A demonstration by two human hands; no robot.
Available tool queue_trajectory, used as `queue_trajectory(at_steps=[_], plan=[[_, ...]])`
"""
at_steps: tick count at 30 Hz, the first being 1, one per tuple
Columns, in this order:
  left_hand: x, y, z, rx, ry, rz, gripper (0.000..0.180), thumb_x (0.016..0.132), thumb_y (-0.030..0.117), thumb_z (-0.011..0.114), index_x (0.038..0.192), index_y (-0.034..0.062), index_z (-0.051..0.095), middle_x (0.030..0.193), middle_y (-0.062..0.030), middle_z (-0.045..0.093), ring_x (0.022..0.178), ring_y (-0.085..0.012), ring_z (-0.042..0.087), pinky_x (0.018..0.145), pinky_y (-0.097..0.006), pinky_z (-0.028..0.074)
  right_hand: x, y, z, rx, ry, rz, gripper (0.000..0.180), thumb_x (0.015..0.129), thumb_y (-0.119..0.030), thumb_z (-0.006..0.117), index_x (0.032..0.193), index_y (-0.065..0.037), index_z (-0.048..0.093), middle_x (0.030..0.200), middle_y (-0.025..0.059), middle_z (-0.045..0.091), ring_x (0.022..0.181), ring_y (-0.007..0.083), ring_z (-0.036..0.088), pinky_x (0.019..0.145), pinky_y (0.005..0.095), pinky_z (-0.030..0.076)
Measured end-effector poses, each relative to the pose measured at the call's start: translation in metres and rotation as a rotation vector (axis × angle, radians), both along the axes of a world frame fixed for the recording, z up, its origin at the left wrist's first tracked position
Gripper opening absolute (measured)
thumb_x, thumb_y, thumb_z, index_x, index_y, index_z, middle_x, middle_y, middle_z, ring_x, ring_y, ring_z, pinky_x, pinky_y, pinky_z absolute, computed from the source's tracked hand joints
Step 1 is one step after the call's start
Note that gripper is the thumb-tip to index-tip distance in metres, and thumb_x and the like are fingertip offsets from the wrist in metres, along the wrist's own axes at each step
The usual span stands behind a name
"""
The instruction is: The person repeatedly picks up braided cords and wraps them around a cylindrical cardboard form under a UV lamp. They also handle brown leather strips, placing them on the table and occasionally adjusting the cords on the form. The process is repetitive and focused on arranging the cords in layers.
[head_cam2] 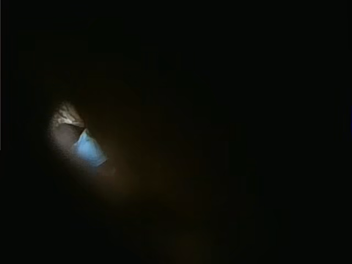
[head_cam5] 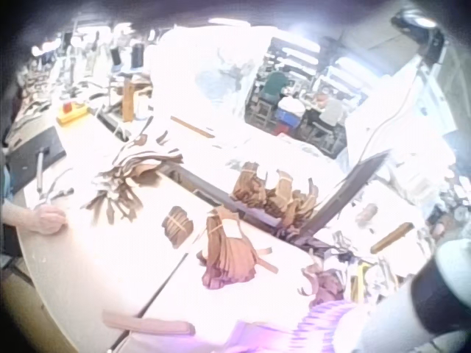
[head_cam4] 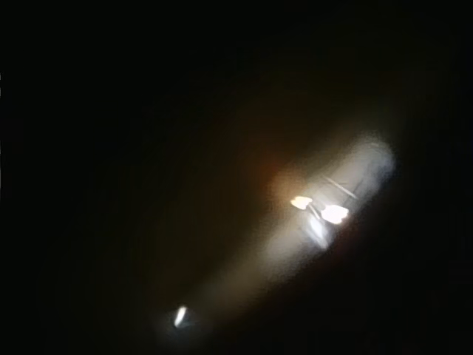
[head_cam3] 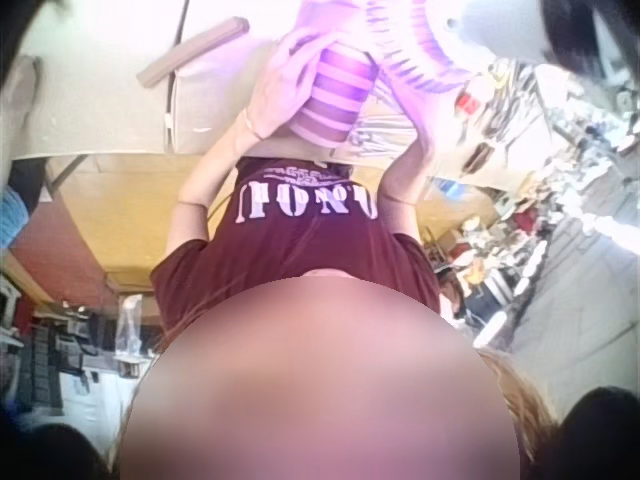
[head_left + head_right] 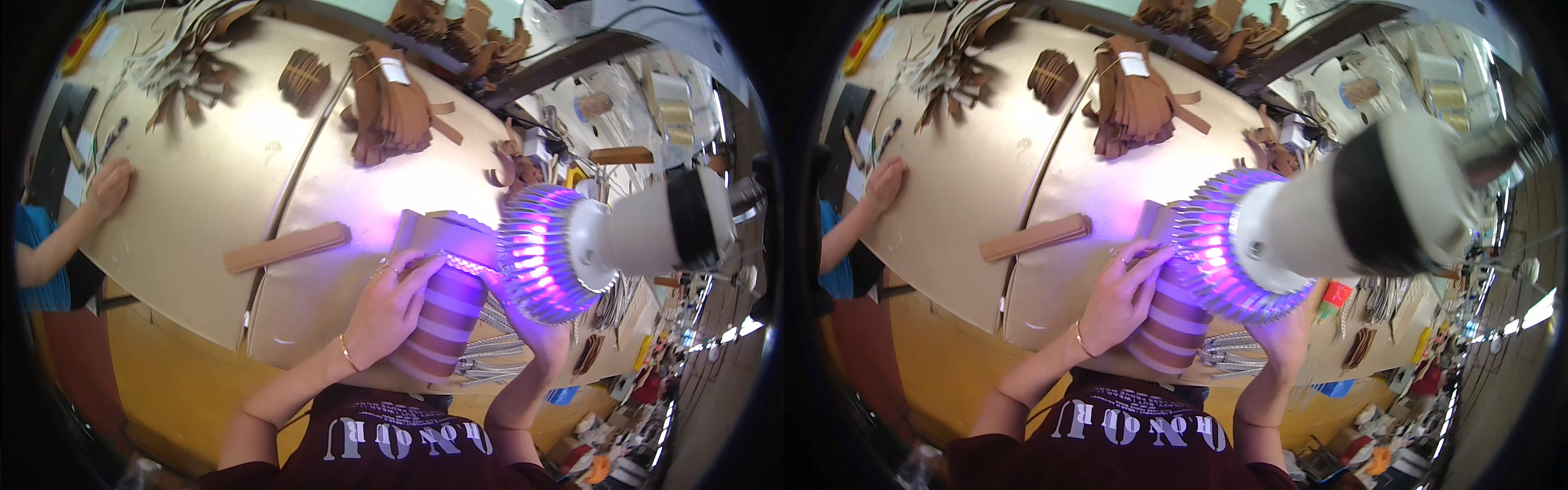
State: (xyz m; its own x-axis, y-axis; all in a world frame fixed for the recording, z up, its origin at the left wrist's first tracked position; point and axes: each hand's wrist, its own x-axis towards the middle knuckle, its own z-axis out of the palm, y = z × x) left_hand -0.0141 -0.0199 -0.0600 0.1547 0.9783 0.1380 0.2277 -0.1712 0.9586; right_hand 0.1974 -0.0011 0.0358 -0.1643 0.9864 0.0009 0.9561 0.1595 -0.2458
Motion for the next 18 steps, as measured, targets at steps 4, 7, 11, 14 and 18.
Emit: queue_trajectory(at_steps=[4,7,11,14,18], plan=[[0.002,-0.002,0.004,-0.015,0.012,0.013,0.042,0.089,-0.001,0.057,0.130,0.0091,0.060,0.124,-0.0182,0.055,0.106,-0.0354,0.060,0.093,-0.042,0.049,0.021,-0.005,0.014,-0.113,0.133,-0.161,0.031,0.074,-0.021,0.079,0.095,-0.001,0.070,0.085,0.0167,0.069,0.075,0.0282,0.066,0.068,0.0415,0.050],[0.002,-0.005,0.003,-0.009,0.075,0.004,0.038,0.090,-0.001,0.057,0.126,0.0054,0.061,0.123,-0.0196,0.055,0.106,-0.0364,0.060,0.093,-0.041,0.049,0.024,-0.007,0.017,-0.156,0.323,-0.225,0.027,0.084,-0.027,0.075,0.090,-0.001,0.071,0.074,0.0159,0.067,0.064,0.0283,0.063,0.062,0.0379,0.048],[0.000,-0.004,-0.002,0.017,0.257,-0.017,0.029,0.089,0.000,0.059,0.118,-0.0002,0.063,0.120,-0.0219,0.057,0.105,-0.0399,0.059,0.089,-0.043,0.049,0.027,-0.005,0.013,-0.265,0.424,-0.290,0.033,0.087,-0.033,0.074,0.089,0.000,0.071,0.075,0.0154,0.068,0.065,0.0271,0.064,0.064,0.0371,0.049],[0.000,-0.003,-0.001,0.036,0.253,-0.017,0.023,0.088,0.002,0.060,0.110,-0.0011,0.065,0.111,-0.0222,0.062,0.104,-0.0409,0.060,0.086,-0.045,0.048,0.031,-0.003,0.006,-0.269,0.505,-0.281,0.035,0.088,-0.035,0.072,0.089,0.000,0.071,0.075,0.0156,0.068,0.066,0.0277,0.065,0.065,0.0375,0.050],[0.001,-0.003,0.008,0.054,0.313,-0.031,0.031,0.092,0.001,0.056,0.122,0.0002,0.064,0.107,-0.0191,0.067,0.100,-0.0345,0.064,0.092,-0.041,0.047,0.037,-0.001,-0.002,-0.307,0.562,-0.284,0.039,0.088,-0.039,0.071,0.090,0.000,0.071,0.074,0.0158,0.067,0.068,0.0284,0.067,0.064,0.0382,0.050]])
